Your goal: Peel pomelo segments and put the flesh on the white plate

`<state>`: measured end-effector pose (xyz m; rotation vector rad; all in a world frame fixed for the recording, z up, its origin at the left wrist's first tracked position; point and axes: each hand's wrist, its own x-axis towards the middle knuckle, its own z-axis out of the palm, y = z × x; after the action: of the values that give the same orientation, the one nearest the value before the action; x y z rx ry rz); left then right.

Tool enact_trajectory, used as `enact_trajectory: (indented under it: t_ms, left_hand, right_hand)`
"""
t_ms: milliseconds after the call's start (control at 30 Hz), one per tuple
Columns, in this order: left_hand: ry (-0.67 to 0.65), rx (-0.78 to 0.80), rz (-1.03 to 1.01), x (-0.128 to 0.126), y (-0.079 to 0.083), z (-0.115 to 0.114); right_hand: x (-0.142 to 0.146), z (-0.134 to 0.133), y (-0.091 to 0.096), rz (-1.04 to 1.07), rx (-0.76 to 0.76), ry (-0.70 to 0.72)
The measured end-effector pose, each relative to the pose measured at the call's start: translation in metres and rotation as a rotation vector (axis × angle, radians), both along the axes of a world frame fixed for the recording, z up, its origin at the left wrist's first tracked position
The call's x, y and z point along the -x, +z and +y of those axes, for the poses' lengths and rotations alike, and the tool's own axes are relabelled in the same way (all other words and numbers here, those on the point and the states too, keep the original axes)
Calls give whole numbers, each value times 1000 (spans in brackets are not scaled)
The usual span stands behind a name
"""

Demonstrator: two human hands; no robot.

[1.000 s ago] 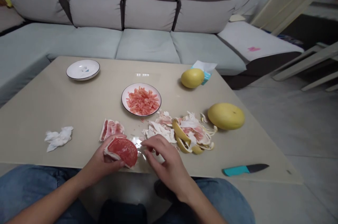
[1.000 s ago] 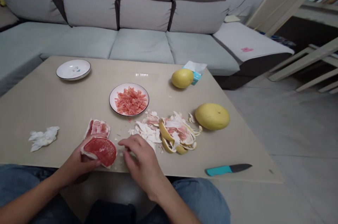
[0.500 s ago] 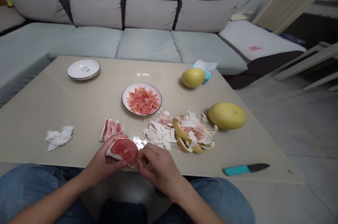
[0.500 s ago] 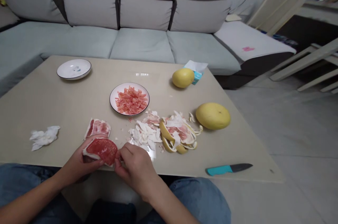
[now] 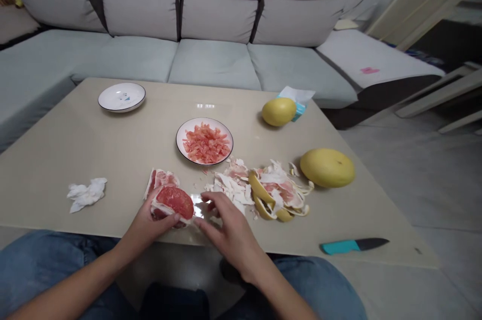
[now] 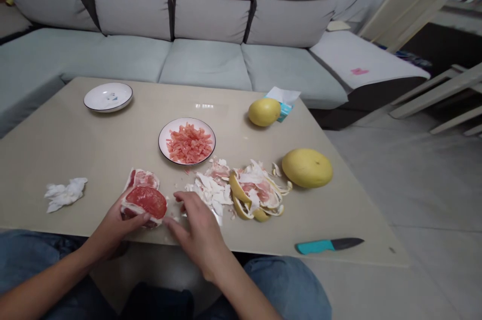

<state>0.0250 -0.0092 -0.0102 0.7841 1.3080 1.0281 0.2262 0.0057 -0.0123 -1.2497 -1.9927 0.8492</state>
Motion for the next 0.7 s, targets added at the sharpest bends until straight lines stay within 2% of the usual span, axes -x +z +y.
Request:
enact_trajectory:
  t_ms: [133, 200, 267, 433, 567, 700]
  left_hand:
    - [-51, -29, -31, 0, -9, -3]
    - [-76, -41, -42, 1, -13, -5]
    - [-83, -40, -39, 2, -15, -7]
    - [-107, -9, -76, 3, -14, -8]
    - [-115, -15, -68, 2, -11, -6]
    - [-144, 29, -133, 2, -9, -5]
  right_hand:
    - [17, -9, -3, 2, 185, -14]
    - [19, -9, -5, -48, 216, -15]
    - [17, -7, -7, -94, 186, 26]
    - [14, -4, -18, -157, -128, 116]
    - [18, -8, -28, -201, -404, 91]
    - [21, -9, -29, -194, -560, 71]
